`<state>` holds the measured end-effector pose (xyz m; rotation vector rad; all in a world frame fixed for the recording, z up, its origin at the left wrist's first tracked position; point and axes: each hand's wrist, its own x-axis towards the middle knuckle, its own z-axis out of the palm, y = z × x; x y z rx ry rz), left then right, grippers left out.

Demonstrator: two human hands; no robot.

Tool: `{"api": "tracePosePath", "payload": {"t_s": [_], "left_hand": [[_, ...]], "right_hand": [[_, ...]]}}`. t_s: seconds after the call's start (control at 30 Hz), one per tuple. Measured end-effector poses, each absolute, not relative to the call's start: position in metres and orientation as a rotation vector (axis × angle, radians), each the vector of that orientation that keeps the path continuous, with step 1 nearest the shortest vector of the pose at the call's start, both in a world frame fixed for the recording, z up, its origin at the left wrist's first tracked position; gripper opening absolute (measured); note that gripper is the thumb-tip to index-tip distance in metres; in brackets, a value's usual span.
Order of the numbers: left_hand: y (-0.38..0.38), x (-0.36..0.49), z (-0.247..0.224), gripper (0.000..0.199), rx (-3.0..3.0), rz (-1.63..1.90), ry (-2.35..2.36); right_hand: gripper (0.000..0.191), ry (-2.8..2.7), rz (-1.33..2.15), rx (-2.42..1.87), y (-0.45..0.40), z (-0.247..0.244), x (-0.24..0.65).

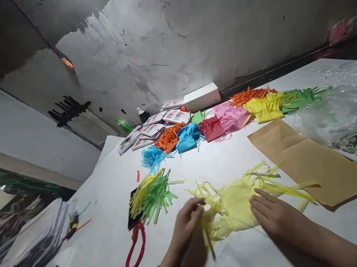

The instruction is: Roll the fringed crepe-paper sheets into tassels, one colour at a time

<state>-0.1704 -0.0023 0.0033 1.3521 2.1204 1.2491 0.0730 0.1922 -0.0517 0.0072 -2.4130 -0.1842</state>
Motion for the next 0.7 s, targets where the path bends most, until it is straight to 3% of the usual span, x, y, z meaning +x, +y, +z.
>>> {"api": "tracePosePath", "payload": {"t_s": [0.1,0.17,0.27,0.33,0.4,0.57,0.7], "left_hand": [[-0.026,-0.170,0.003,0.036,1.187,1.320,2.659],[-0.028,-0.148,0.000,0.047,1.493,1.258,2.814],[-0.007,-0.100,-0.010,0.050,2.373,1.058,2.378],[0.013,-0.076,-0.017,0.030,2.619,0.931,2.153],[0.025,-0.065,-0.022,0.019,2.642,0.881,2.085],[0.014,-0.065,-0.038,0.036,2.633,0.888,2.032],[0.006,-0.054,-0.059,0.039,2.514,1.173,2.210]], "right_hand": [[0.039,-2.400,-0.113,-0.045,0.186,-0.049,0.095],[0.041,-2.376,-0.059,-0.049,0.181,-0.045,0.105],[0.042,-2.387,-0.047,0.054,0.178,-0.033,0.113],[0.040,-2.426,-0.049,0.162,0.181,-0.026,0.116],[0.040,-2.436,-0.037,0.212,0.184,-0.021,0.119],[0.041,-2.487,-0.086,0.284,0.183,-0.021,0.129],[0.037,-2.544,-0.088,0.238,0.174,-0.023,0.129]]}}
